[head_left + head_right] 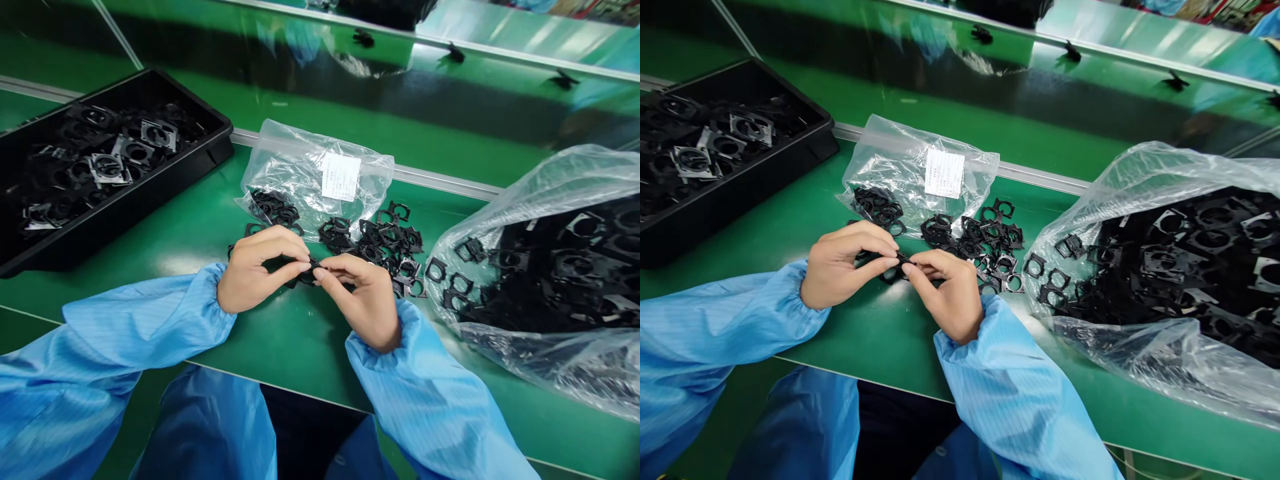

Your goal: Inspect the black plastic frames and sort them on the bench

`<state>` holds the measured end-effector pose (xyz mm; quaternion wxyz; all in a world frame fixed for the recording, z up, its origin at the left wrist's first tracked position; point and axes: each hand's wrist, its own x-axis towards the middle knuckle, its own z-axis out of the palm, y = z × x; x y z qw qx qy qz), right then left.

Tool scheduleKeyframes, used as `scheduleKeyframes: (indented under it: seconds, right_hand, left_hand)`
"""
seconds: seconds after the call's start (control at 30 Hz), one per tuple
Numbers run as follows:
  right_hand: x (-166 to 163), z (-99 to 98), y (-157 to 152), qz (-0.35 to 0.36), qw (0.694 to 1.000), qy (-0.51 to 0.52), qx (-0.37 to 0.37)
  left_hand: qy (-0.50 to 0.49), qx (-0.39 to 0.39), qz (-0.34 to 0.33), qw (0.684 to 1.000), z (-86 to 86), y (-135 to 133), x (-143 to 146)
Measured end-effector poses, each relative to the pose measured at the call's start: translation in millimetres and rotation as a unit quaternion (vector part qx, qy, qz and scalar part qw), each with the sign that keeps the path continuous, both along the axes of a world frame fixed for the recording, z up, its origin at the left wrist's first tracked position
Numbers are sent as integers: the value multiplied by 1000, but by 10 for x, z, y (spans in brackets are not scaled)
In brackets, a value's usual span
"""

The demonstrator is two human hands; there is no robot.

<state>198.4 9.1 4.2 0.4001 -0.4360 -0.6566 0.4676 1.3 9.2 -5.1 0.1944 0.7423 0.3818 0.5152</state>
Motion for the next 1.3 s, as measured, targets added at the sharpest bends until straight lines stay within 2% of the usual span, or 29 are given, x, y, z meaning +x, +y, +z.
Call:
scheduleKeyframes:
  seconds: [0.2, 0.37, 0.63, 0.73, 0.9, 1.2, 1.3]
  right_hand:
    - [26, 13, -1, -23, 993, -52, 108]
    - [36, 29, 0, -24, 986, -67, 153]
    - [33, 28, 5, -16, 983, -67, 169]
    - [39, 17, 7, -17, 981, -72, 178]
    - [40, 5, 3, -13, 980, -75, 181]
    - [17, 49, -28, -46, 983, -82, 160]
    - [27, 63, -10, -62, 982, -71, 162]
  left_hand:
    - [-63, -62, -4, 996, -60, -15, 4]
    - [-50, -44, -8, 998, -35, 0, -3]
    - [-61, -68, 0, 996, -28, -12, 6]
    - [-92, -109, -9, 990, -35, -3, 4]
    - [-90, -179, -38, 979, 16, 23, -33]
    - [-104, -190, -10, 976, -45, 42, 0]
    - [-115, -216, -6, 970, -32, 43, -8]
